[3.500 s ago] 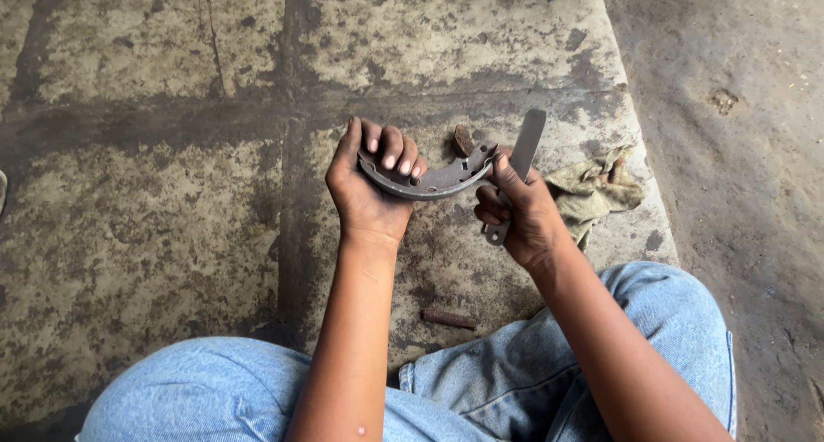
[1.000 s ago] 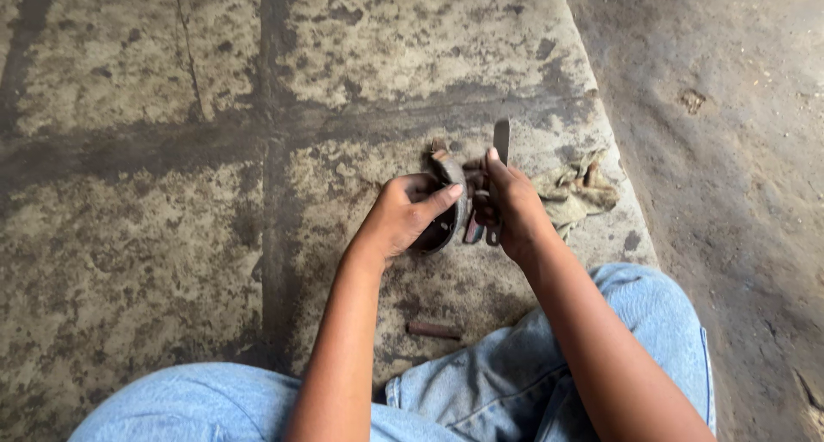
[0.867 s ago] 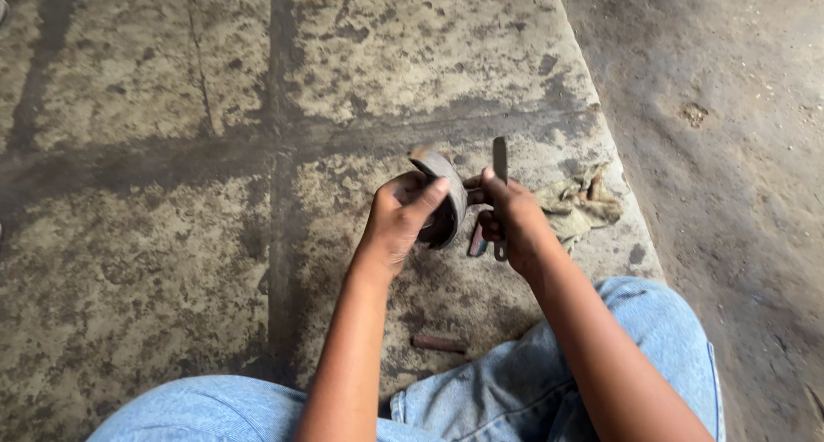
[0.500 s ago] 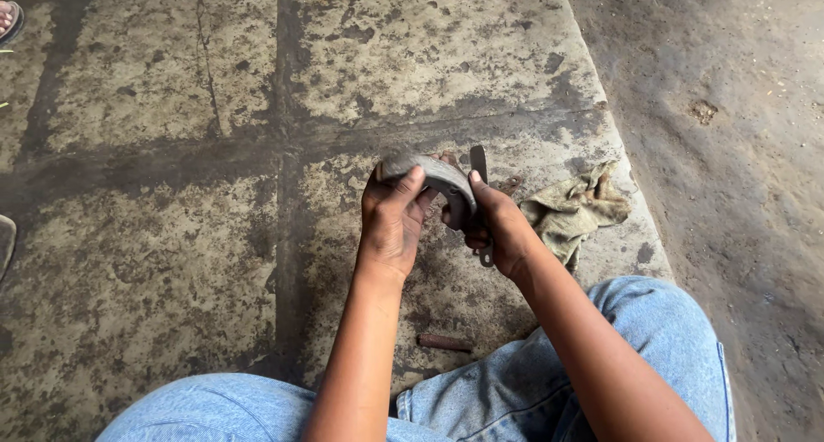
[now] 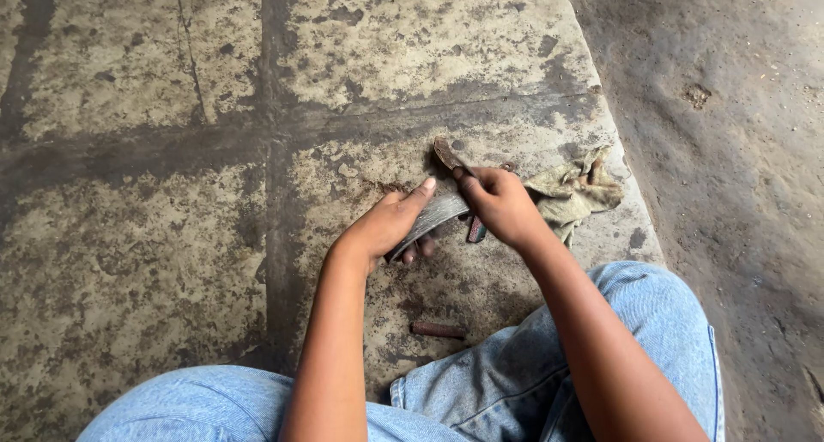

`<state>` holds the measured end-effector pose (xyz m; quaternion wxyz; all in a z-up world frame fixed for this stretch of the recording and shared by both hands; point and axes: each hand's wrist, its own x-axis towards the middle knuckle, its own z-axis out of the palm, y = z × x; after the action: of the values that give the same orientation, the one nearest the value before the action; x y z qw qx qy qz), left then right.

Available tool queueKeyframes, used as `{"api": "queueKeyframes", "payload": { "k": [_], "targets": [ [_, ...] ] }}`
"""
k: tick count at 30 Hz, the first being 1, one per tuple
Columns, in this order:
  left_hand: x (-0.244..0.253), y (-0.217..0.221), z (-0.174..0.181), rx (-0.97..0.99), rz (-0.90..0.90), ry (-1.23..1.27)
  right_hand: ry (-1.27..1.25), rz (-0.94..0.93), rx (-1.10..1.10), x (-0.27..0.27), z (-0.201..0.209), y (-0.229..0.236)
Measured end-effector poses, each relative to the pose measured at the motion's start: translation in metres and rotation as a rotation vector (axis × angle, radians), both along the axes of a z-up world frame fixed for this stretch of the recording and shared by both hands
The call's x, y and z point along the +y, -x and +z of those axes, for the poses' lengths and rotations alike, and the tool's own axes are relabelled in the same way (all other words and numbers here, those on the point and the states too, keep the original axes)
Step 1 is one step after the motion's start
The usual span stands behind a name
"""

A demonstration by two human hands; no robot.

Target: The person sits on the floor and uses a metal file to smooth the edges of a curved metal piece, likely a brake shoe. They repeatedly file the edges and occasionally wipe the surface with a cloth to remove metal filings.

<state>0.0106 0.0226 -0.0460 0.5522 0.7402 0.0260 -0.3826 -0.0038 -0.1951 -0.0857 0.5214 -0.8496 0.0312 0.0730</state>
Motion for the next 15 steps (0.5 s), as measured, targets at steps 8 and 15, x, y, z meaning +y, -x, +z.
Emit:
{"api": "queueKeyframes", "payload": {
  "k": [8,15],
  "targets": [
    [-0.023,0.013,-0.036,-0.117,0.216,-0.364,0.133,-0.192,-0.088,0.007,-0.048,-0.011],
    [-0.015,0.018,-0.083,-0.505,0.457,-0.668,0.304,-0.193,-0.022,0.011,-0.062,-0.006]
  ]
}}
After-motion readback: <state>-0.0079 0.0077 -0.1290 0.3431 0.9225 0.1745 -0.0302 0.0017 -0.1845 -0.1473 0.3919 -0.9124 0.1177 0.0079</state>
